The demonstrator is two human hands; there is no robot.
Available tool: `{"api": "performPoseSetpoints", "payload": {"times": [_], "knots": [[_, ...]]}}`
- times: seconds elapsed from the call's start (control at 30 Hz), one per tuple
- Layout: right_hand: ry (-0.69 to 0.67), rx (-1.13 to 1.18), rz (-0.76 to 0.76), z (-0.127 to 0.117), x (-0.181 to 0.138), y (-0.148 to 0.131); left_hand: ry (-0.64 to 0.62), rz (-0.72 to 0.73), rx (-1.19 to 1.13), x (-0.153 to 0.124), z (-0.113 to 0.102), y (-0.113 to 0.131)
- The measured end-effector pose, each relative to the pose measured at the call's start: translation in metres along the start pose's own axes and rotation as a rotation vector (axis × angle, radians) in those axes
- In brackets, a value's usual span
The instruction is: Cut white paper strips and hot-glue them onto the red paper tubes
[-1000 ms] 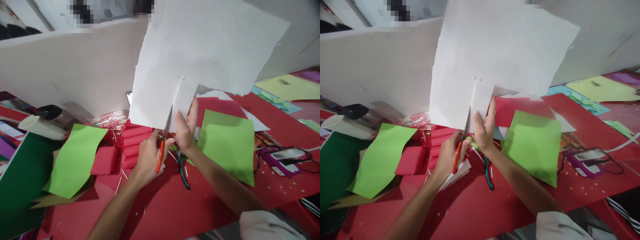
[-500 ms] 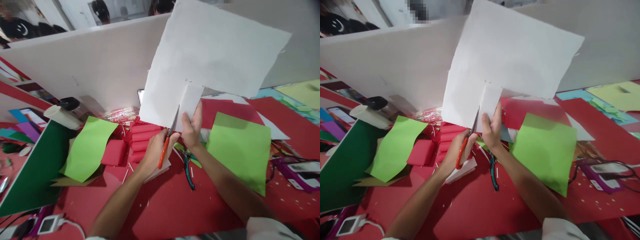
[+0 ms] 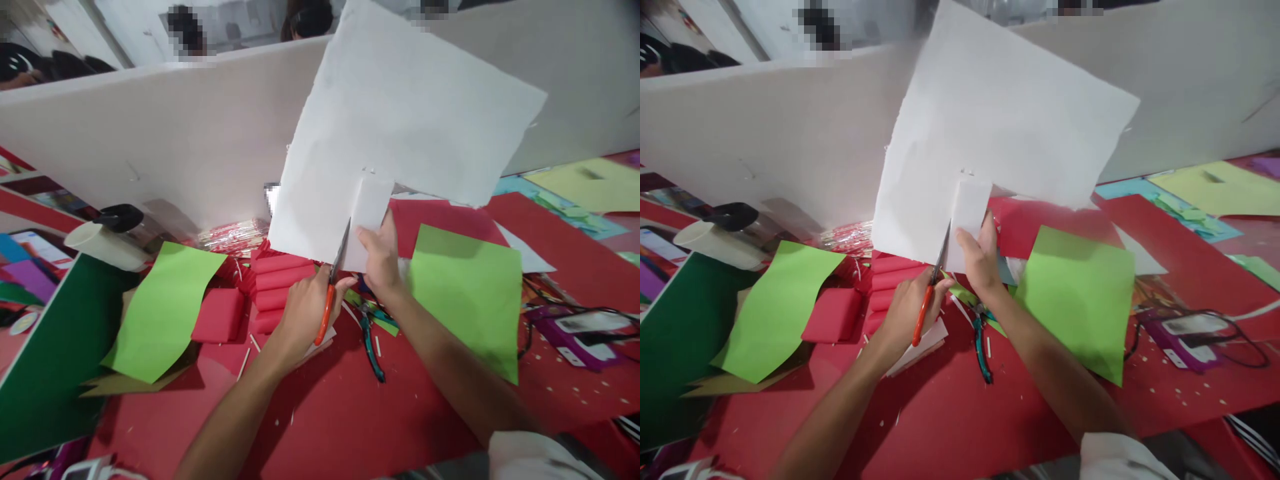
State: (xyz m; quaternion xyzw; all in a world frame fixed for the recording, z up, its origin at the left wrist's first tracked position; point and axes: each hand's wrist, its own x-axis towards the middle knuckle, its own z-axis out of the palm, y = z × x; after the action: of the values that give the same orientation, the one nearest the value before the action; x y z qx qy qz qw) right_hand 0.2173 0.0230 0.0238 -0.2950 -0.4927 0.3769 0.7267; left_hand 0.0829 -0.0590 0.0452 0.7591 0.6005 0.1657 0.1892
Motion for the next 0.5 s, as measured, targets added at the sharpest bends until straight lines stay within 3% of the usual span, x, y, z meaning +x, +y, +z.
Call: {"api": "performPoseSetpoints", "payload": {"times": [0.2,0.33,0.5], "knots": [[0.151,0.021,-0.013,0.003,0.004,-0.008,-0.005,0.029,-0.022,-0.005,0.000,0.006],[0.076,0.055,-0.002,0.009,-0.004,-0.001,0.035,0.057,-0.158,-0.007,-0.004,0.002],[0.067,0.054,0.046,0.010,-0.007,0.007,0.018,0.044,-0.063,-0.006,-0.004,0.000]]}}
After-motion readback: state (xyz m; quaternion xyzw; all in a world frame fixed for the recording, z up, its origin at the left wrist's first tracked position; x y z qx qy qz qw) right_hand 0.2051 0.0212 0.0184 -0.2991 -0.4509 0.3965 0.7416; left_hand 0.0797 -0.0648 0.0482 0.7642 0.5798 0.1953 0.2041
